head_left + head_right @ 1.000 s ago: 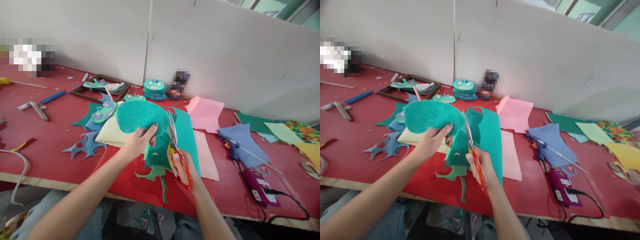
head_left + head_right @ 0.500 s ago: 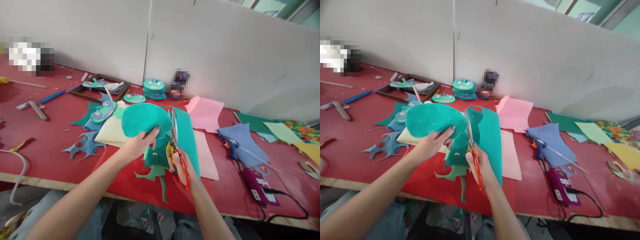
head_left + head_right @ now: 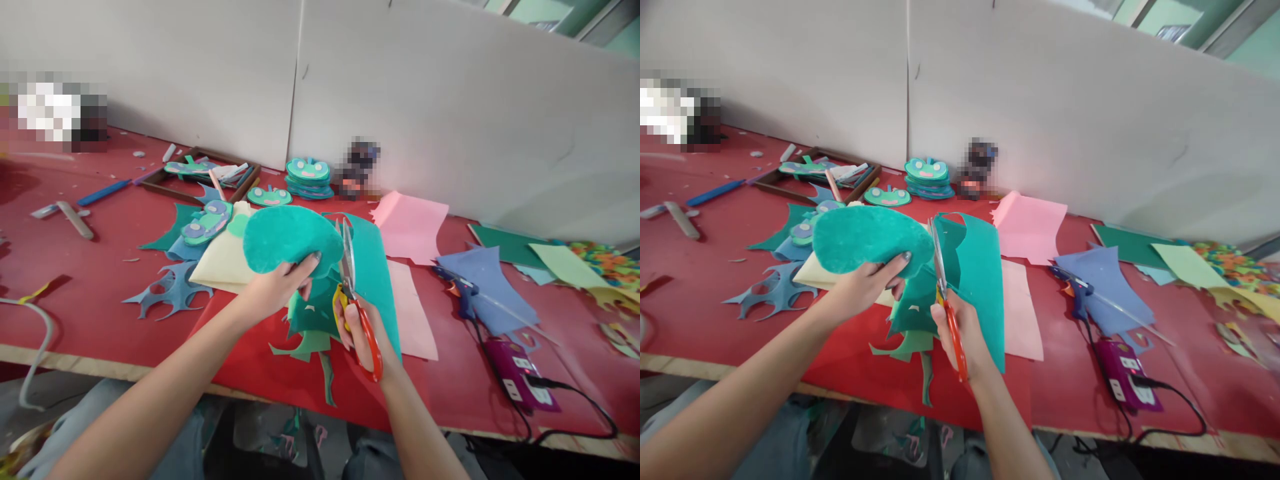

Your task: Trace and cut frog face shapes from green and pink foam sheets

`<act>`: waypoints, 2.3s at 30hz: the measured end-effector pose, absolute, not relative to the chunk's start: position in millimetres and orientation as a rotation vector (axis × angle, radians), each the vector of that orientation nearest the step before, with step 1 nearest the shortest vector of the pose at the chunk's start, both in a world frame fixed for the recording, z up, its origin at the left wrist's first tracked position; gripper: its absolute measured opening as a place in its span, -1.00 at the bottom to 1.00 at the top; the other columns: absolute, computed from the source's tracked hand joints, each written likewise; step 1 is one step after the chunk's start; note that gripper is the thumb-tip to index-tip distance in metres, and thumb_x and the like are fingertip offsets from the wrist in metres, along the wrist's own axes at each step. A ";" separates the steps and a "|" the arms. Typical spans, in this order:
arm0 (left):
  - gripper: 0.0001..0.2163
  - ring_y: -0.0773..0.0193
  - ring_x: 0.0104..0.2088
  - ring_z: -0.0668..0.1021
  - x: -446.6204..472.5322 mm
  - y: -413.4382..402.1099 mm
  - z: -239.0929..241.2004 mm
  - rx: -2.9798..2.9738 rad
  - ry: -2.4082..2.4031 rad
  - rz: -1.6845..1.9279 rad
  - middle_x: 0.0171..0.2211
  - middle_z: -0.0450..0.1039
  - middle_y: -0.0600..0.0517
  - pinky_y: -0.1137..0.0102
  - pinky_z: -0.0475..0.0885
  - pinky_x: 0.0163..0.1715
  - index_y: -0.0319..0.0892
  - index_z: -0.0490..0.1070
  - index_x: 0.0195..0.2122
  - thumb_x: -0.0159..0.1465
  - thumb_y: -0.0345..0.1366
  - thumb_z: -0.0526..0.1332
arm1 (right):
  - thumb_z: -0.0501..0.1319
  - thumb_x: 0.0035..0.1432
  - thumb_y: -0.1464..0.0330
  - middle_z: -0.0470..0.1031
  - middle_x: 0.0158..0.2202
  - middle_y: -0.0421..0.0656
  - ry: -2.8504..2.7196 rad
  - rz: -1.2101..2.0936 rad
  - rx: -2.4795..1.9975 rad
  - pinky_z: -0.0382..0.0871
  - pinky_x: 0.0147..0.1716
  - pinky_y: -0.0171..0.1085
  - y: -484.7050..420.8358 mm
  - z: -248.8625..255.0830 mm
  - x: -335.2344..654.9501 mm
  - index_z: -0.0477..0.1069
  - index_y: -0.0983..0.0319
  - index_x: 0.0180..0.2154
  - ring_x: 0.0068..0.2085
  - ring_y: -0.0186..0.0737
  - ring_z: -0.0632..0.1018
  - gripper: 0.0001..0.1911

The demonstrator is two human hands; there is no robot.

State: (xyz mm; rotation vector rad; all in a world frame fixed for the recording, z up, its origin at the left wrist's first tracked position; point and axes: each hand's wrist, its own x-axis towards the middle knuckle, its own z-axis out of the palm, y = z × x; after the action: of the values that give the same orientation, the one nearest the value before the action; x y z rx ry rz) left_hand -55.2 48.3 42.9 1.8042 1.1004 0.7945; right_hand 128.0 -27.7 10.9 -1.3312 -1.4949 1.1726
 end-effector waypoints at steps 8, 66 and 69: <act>-0.63 0.39 -0.62 0.33 -58.2 51.6 39.1 1.800 1.091 0.802 -0.73 0.32 0.11 0.52 0.32 -0.48 -0.12 0.26 -0.71 0.21 -0.11 0.06 | -0.02 0.18 -0.01 0.10 -0.58 -0.31 -1.453 1.166 -1.346 -0.04 -0.69 -0.39 -28.7 13.2 124.2 0.14 0.21 -0.41 -0.64 -0.47 0.10 -0.59; -0.66 0.41 -0.67 0.46 -49.5 57.1 62.8 1.594 1.070 1.020 -0.75 0.30 0.16 0.51 0.31 -0.61 -0.15 0.11 -0.65 0.26 -0.21 0.05 | 0.05 0.14 0.00 0.10 -0.69 -0.34 -1.423 1.149 -1.483 0.00 -0.83 -0.44 -26.2 13.5 124.9 0.14 0.20 -0.48 -0.76 -0.48 0.17 -0.59; -0.66 0.41 -0.67 0.47 -49.1 56.7 61.9 1.598 1.057 1.023 -0.75 0.30 0.16 0.51 0.32 -0.60 -0.15 0.12 -0.65 0.26 -0.20 0.05 | 0.07 0.13 0.01 0.10 -0.70 -0.35 -1.390 1.169 -1.468 0.02 -0.84 -0.45 -26.9 15.1 123.4 0.14 0.20 -0.49 -0.77 -0.48 0.18 -0.59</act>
State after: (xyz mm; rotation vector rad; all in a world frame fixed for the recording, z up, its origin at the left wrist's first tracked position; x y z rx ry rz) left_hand -49.1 56.7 61.9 1.5985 1.0571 1.0232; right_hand 123.4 -26.9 15.1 -1.4676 -1.3899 1.1688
